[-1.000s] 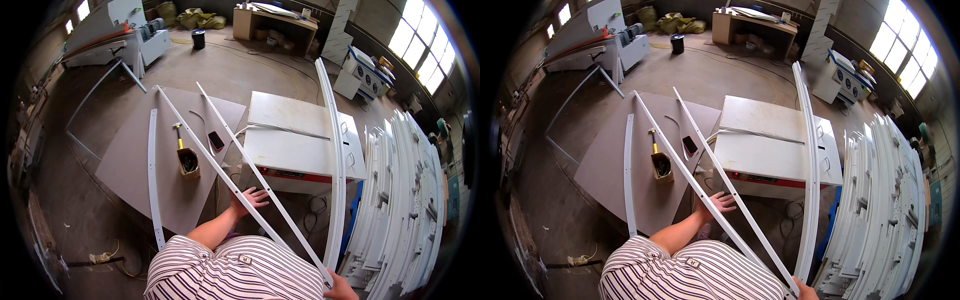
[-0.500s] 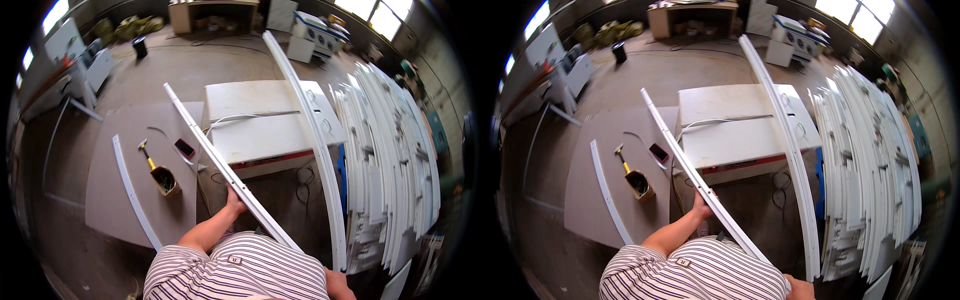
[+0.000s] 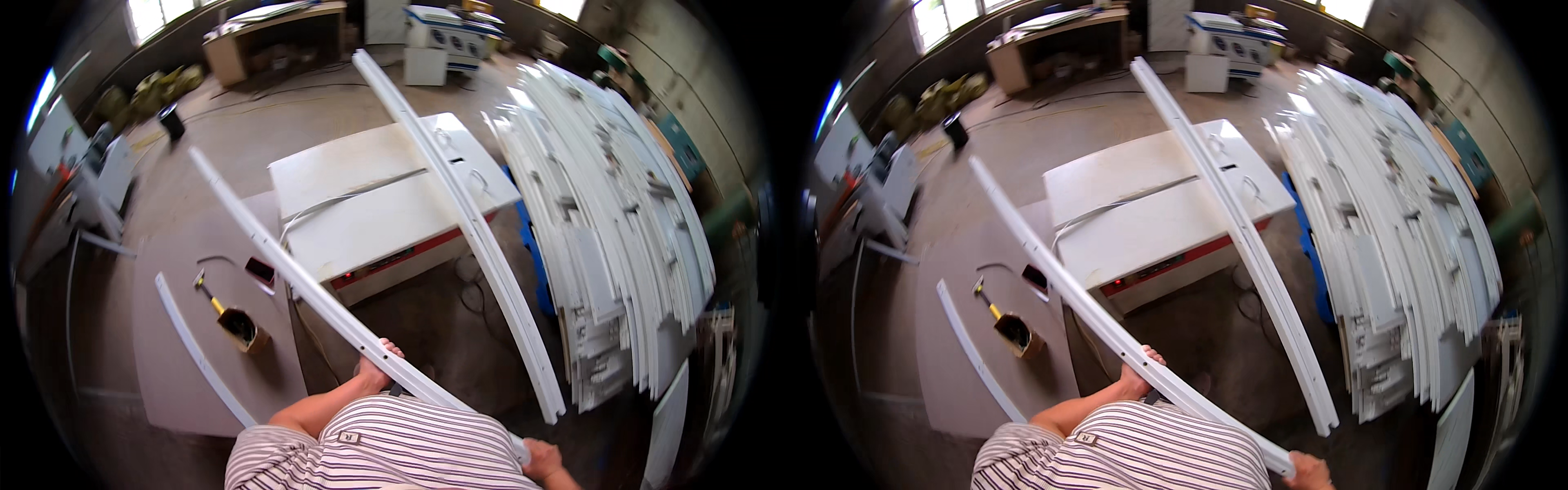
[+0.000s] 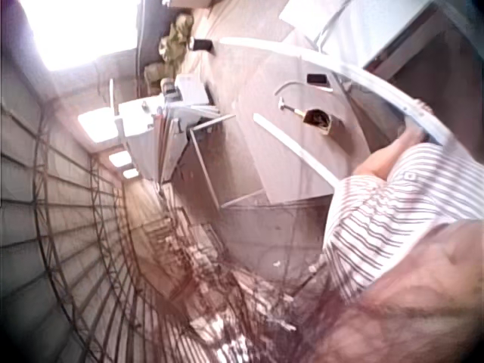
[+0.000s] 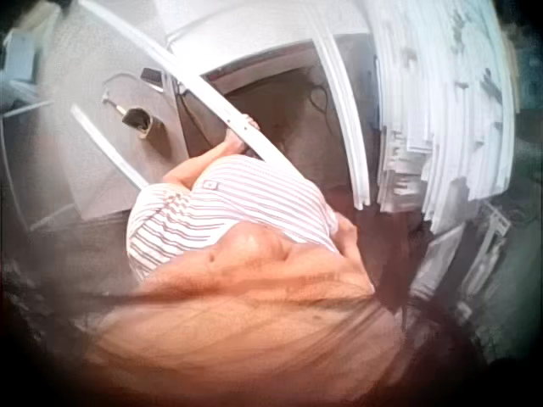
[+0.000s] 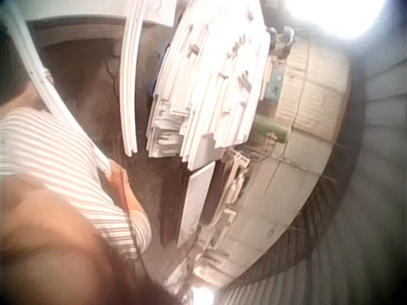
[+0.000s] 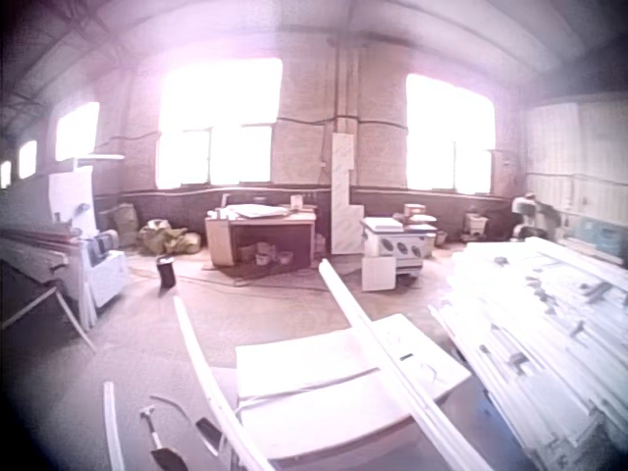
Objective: The person picks up long white metal strips from a workbench, aligns them, and places them onto a stack of similar parts. The person repeats this process several times, handling the strips one at a time and organizing them in a pile.
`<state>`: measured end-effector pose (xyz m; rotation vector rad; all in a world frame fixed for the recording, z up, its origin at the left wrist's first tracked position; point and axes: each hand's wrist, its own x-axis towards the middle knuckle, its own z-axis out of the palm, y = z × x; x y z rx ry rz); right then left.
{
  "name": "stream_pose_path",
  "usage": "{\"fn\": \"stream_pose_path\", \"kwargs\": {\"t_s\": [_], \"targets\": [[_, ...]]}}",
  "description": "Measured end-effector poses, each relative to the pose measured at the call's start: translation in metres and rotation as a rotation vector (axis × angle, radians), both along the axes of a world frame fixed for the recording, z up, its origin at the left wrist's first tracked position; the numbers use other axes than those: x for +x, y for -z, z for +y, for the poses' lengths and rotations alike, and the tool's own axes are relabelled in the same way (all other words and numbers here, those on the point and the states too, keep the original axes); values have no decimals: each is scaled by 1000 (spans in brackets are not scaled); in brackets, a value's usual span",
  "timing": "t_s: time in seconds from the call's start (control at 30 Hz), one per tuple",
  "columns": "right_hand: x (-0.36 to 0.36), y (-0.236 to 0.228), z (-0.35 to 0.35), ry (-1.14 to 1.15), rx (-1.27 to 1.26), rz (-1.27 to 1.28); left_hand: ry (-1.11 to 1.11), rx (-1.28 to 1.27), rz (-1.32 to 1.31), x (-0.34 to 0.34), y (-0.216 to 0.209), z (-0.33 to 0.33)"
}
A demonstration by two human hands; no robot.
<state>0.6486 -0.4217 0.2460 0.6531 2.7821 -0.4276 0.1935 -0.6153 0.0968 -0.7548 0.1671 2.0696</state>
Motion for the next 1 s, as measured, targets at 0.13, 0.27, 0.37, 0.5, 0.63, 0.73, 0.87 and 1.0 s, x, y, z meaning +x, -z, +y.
{"fn": "stream_pose_path", "kwargs": {"t_s": [0.13,0.27,0.37,0.5,0.63,0.73,0.87,1.0], "targets": [[34,30,-18,418,-425,-145,52,-69,71,6,-10,34],[52,52,-11,305,-218,-95,115,-112,81,11,-18,67],[37,60,-9,375,-236,-88,216,-88,103,20,-10,98],[32,65,-3,429,-251,-64,389,-190,90,40,11,142],[29,75,2,450,-259,-51,537,-299,127,64,32,179],[30,78,8,470,-266,-45,622,-371,180,83,31,204],[26,84,16,471,-275,-39,749,-461,275,74,54,236],[20,88,30,445,-283,-26,856,-583,496,57,48,254]]}}
